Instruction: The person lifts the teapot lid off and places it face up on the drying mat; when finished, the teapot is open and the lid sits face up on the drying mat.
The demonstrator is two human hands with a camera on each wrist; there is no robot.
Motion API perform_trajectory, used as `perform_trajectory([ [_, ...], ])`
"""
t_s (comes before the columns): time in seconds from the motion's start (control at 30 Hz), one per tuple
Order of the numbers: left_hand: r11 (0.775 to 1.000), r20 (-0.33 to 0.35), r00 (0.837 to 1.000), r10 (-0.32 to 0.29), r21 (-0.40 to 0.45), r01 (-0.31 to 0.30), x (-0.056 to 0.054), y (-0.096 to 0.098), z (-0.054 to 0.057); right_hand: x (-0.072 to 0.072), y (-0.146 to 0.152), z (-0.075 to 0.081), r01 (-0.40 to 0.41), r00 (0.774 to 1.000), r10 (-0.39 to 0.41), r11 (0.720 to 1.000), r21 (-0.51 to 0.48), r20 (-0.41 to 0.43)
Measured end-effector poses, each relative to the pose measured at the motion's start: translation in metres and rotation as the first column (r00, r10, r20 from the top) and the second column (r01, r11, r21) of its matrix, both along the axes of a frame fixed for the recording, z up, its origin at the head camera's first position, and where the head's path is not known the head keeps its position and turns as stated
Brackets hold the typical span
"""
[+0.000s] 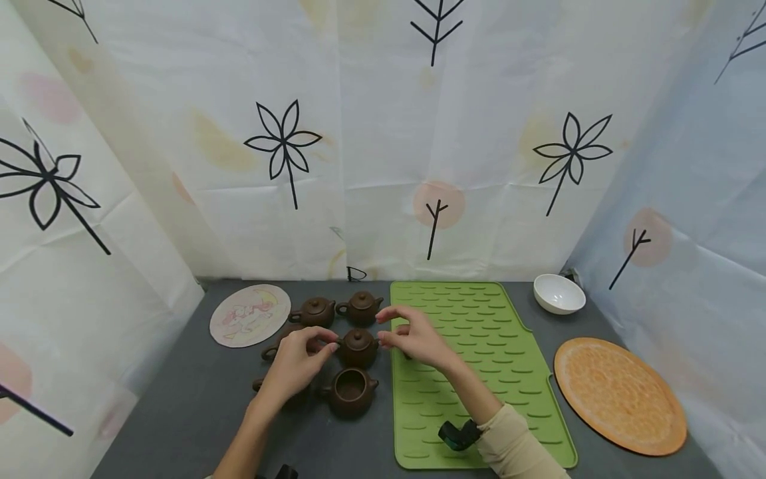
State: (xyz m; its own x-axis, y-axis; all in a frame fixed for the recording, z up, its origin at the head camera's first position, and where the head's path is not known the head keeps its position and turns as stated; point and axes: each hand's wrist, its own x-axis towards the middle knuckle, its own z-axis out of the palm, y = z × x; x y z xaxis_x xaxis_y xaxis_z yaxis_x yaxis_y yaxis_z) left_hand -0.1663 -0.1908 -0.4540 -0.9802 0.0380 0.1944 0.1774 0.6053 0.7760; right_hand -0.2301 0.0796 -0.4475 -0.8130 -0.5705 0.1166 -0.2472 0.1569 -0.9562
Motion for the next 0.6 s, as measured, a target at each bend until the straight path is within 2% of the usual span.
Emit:
perform_trajectory([
  [0.2,1.0,0.089,0.996,0.007,-0.028,-0.004,-0.013,0.0,-0.003,-0.003,-0.019,0.001,-0.018,0.999,0.018,1.0,0.019,0.028],
  [0.4,0.999,0.128,0.992,-0.01,-0.037,0.015,-0.023,0.002,-0.004,-0.008,-0.031,-0.008,-0.036,0.999,0.035,0.999,0.019,0.029],
  [0.6,0.999,0.171,0.985,0.007,-0.038,-0.001,-0.031,0.004,-0.005,-0.01,-0.04,-0.014,-0.03,0.998,0.028,0.999,0.031,0.058],
])
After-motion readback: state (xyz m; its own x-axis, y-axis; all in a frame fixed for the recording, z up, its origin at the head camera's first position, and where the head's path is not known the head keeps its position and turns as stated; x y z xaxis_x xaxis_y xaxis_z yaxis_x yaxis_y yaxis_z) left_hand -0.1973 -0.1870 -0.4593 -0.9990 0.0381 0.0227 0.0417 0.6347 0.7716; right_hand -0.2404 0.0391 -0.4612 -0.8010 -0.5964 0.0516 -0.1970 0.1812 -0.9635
